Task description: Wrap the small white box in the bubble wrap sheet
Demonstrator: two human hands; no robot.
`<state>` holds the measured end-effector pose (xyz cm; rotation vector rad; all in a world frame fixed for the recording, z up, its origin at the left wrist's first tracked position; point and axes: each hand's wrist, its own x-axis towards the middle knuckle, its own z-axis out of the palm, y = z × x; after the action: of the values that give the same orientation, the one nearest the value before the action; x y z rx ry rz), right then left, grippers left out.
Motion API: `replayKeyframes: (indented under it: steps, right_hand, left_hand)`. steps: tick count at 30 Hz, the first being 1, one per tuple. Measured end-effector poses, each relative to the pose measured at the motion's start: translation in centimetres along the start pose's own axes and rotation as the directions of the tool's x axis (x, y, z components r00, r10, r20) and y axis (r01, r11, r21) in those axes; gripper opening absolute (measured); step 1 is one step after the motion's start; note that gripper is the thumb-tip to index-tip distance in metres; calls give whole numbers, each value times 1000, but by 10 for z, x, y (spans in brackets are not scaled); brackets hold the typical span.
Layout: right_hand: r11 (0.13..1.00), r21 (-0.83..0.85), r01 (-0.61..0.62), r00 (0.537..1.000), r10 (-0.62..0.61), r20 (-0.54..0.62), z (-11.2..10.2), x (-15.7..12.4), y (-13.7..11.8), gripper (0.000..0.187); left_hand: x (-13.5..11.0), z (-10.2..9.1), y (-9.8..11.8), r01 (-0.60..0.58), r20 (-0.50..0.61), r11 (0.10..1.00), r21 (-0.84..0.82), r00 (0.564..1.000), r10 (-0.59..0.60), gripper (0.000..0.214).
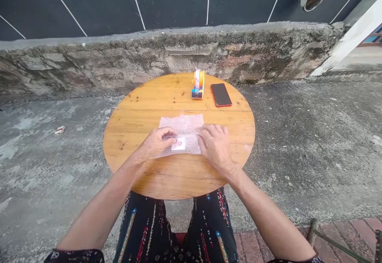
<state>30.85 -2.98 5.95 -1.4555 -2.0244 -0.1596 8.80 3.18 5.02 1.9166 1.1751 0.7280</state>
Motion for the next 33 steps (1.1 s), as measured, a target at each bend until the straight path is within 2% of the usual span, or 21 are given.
replayKeyframes:
  steps: [2,4,6,10,16,19,23,27,29,31,33]
  right_hand:
    - [990,-25,141,989,-140,43,-2,-4,-17,21]
    - [962,12,272,956,-271,108,2,-7,-31,25]
    - [941,42,336,927,-339,160,10,-7,-37,27]
    - [937,53,347,914,-350,207,23,-3,-36,26]
    - [929,11,369,898,-359,252,23,1,-32,24]
    - [926,21,377,887,-367,278,21,3,-33,23]
    - [927,37,373,885,-368,284,18,3,-32,23]
    - [926,34,375,887,-369,276,18,2,-32,23]
    - [927,33,373,891,-368,267,18,2,-32,22]
    - [928,31,372,895,-367,255,18,1,-33,22]
    - [928,26,371,898,-366,243,19,1,-33,22]
  left_hand:
    - [1,0,-2,-14,6,1000,-25,1000,14,21]
    - [1,0,-2,-31,6,999,-36,999,31,22]
    - [1,0,-3,-42,2,998,-39,999,42,23]
    - [1,0,-6,-62,5,996,-66,998,63,23]
    - [-10,-2,-4,-47,-20,999,-23,999,46,27]
    - [-25,-6,-5,33,-101,999,35,994,-29,29]
    - [-52,-14,-16,145,-182,989,-23,972,-147,35]
    - [-80,-23,-26,270,-360,963,3,899,-251,33]
    - [-95,-25,-26,312,-408,948,-58,860,-308,33]
    - [-108,-23,-22,334,-363,912,-237,840,-402,38]
    - [-118,-19,-16,352,-238,818,-455,837,-492,45]
